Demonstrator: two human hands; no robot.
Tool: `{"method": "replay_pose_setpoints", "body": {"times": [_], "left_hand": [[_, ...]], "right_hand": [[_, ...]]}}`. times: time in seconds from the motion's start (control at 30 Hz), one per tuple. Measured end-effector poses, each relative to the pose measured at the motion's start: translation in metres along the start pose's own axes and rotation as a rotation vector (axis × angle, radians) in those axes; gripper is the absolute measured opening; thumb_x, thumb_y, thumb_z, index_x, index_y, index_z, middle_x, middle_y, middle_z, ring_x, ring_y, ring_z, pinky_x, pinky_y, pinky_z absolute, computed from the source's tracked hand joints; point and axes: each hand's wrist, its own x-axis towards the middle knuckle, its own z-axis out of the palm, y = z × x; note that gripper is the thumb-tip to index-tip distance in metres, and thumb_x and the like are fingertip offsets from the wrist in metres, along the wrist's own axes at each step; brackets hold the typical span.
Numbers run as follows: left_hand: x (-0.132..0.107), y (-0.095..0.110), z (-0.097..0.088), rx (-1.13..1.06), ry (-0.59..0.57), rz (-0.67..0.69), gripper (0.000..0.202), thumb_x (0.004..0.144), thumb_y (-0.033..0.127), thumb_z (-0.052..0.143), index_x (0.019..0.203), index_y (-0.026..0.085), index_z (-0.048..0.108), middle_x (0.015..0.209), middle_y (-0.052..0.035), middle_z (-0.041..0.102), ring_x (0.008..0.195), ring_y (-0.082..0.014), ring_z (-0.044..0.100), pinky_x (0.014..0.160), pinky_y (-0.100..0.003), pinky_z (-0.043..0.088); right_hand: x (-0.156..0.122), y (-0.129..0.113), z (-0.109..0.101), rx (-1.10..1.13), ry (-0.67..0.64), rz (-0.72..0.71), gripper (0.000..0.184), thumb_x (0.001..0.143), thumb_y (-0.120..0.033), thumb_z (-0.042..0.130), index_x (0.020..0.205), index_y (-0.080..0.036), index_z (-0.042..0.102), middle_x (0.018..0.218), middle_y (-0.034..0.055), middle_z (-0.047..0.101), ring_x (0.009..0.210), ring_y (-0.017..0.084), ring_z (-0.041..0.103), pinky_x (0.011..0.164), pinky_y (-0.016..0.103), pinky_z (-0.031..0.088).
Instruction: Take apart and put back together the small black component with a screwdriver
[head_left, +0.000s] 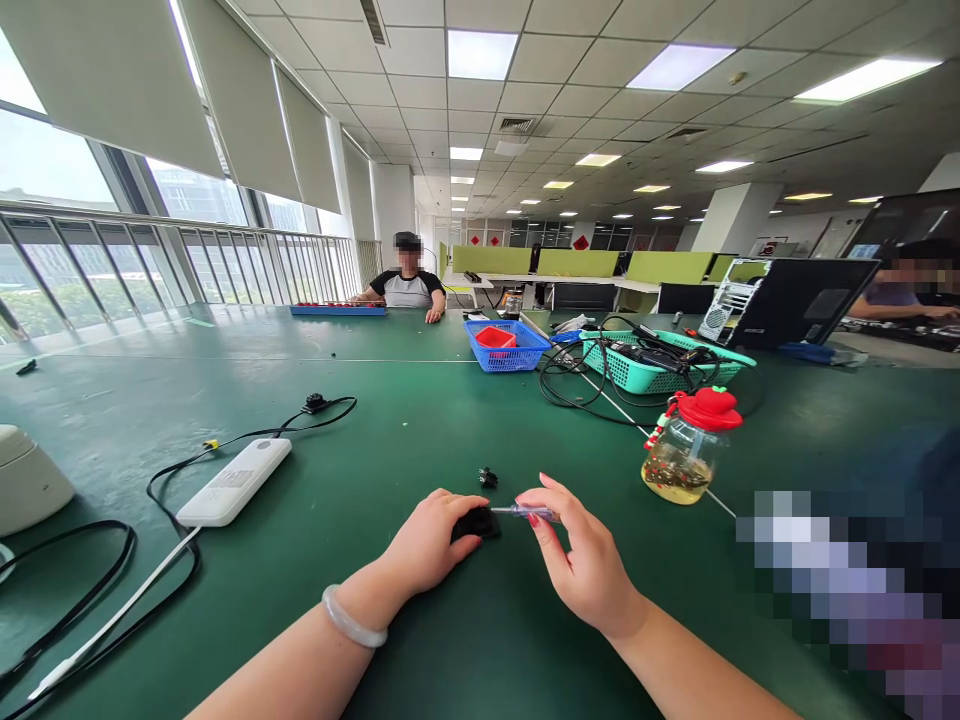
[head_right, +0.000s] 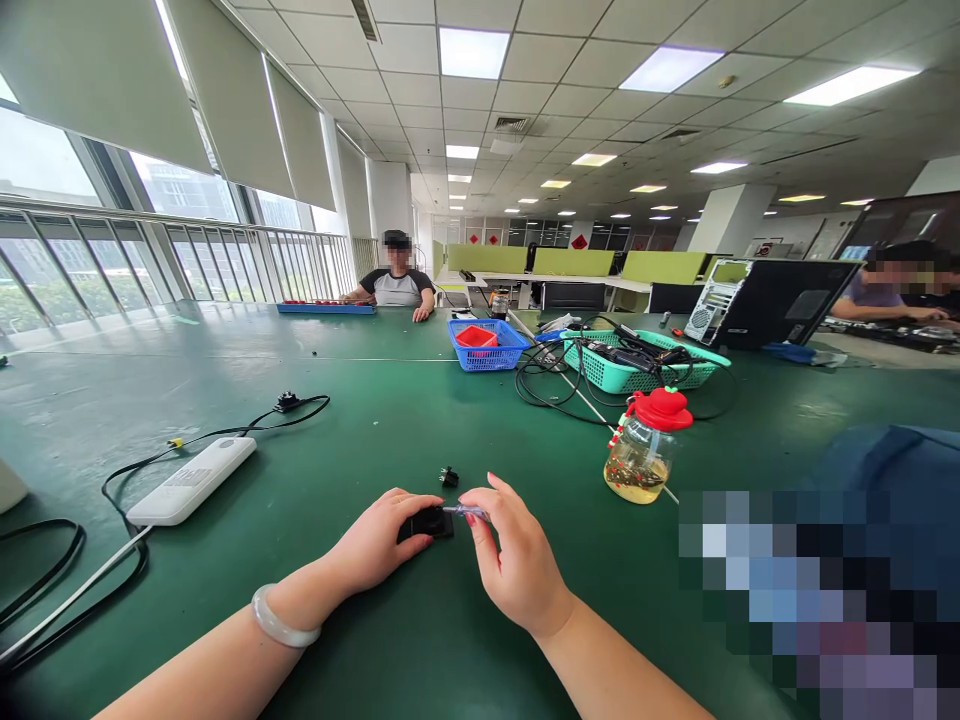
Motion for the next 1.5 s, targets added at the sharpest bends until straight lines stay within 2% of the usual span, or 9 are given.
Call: {"method": "replay_pose_setpoints", "body": {"times": [0.27, 0.5, 0.63, 0.7, 0.8, 0.97, 1.07, 1.3, 1.5], "left_hand": [[-0.002, 0.001, -0.002, -0.008, 0.027, -0.032, 0.045, 0.08, 0.026, 0.062, 0.125, 0.027, 0.058, 0.11, -0.0058, 0.067, 0.103, -0.0223, 0.06, 0.093, -0.038, 0.049], [-0.005, 0.006, -0.005, -0.003, 0.14, -0.032, 0.041, 0.085, 0.028, 0.055, 0.126, 0.026, 0.055, 0.117, -0.0056, 0.065, 0.111, -0.022, 0.056, 0.101, -0.04, 0.046], [-0.004, 0.007, -0.007, 0.069, 0.254, -0.056, 0.039, 0.09, 0.028, 0.047, 0.128, 0.023, 0.052, 0.122, -0.0065, 0.064, 0.115, -0.0229, 0.054, 0.102, -0.041, 0.044], [-0.004, 0.006, -0.006, 0.119, 0.278, -0.105, 0.039, 0.091, 0.026, 0.044, 0.129, 0.022, 0.052, 0.123, -0.0071, 0.064, 0.116, -0.0236, 0.053, 0.102, -0.042, 0.044], [-0.005, 0.004, -0.005, 0.233, 0.232, -0.21, 0.041, 0.09, 0.021, 0.041, 0.129, 0.022, 0.053, 0.123, -0.0086, 0.064, 0.116, -0.0257, 0.052, 0.1, -0.043, 0.043], [-0.007, 0.004, -0.003, 0.404, 0.134, -0.3, 0.041, 0.09, 0.022, 0.038, 0.125, 0.025, 0.058, 0.12, -0.0109, 0.062, 0.109, -0.0277, 0.054, 0.095, -0.046, 0.043], [-0.008, 0.006, -0.005, 0.423, 0.133, -0.311, 0.038, 0.09, 0.029, 0.04, 0.122, 0.025, 0.061, 0.115, -0.0113, 0.062, 0.108, -0.028, 0.055, 0.095, -0.046, 0.042], [-0.009, 0.013, -0.005, 0.302, 0.24, -0.293, 0.034, 0.08, 0.017, 0.043, 0.104, 0.018, 0.067, 0.116, -0.0123, 0.058, 0.11, -0.0267, 0.053, 0.1, -0.044, 0.043], [-0.011, 0.011, 0.0, 0.14, 0.088, -0.025, 0.056, 0.081, 0.037, 0.057, 0.135, 0.03, 0.047, 0.147, -0.0078, 0.041, 0.139, -0.0307, 0.03, 0.115, -0.053, 0.029]], "right_hand": [[0.0, 0.002, 0.0, 0.0, -0.001, -0.028, 0.026, 0.091, -0.01, 0.046, 0.111, -0.025, 0.052, 0.093, 0.0021, 0.069, 0.095, 0.019, 0.069, 0.1, 0.044, 0.052], [-0.006, 0.013, 0.0, 0.117, 0.235, 0.098, 0.017, 0.091, -0.012, 0.05, 0.103, -0.024, 0.05, 0.102, 0.007, 0.068, 0.096, 0.019, 0.067, 0.079, 0.033, 0.058], [-0.005, 0.024, 0.002, 0.09, 0.255, 0.195, 0.009, 0.092, -0.019, 0.051, 0.1, -0.024, 0.052, 0.1, 0.0073, 0.069, 0.092, 0.019, 0.067, 0.079, 0.034, 0.056], [-0.004, 0.03, 0.004, 0.136, 0.25, 0.283, 0.002, 0.092, -0.024, 0.051, 0.094, -0.024, 0.051, 0.1, 0.0075, 0.069, 0.089, 0.019, 0.068, 0.079, 0.035, 0.055], [-0.005, 0.042, 0.007, 0.27, 0.25, 0.47, 0.011, 0.091, -0.033, 0.052, 0.088, -0.023, 0.048, 0.103, 0.0085, 0.068, 0.084, 0.02, 0.07, 0.079, 0.037, 0.055], [-0.007, 0.072, 0.011, 0.527, 0.288, 0.842, 0.029, 0.075, -0.042, 0.068, 0.078, -0.022, 0.047, 0.098, 0.0076, 0.071, 0.08, 0.023, 0.072, 0.084, 0.042, 0.053], [-0.008, 0.083, 0.011, 0.659, 0.316, 0.957, 0.033, 0.066, -0.038, 0.074, 0.077, -0.022, 0.048, 0.097, 0.0061, 0.072, 0.081, 0.024, 0.073, 0.088, 0.043, 0.051], [-0.007, 0.072, 0.013, 0.664, 0.185, 0.892, 0.031, 0.068, -0.039, 0.073, 0.074, -0.022, 0.048, 0.101, 0.0059, 0.071, 0.087, 0.025, 0.072, 0.093, 0.044, 0.049], [-0.008, 0.07, 0.017, 0.627, 0.101, 0.828, 0.029, 0.07, -0.042, 0.07, 0.076, -0.022, 0.05, 0.108, 0.0069, 0.069, 0.093, 0.025, 0.071, 0.092, 0.042, 0.049]]}}
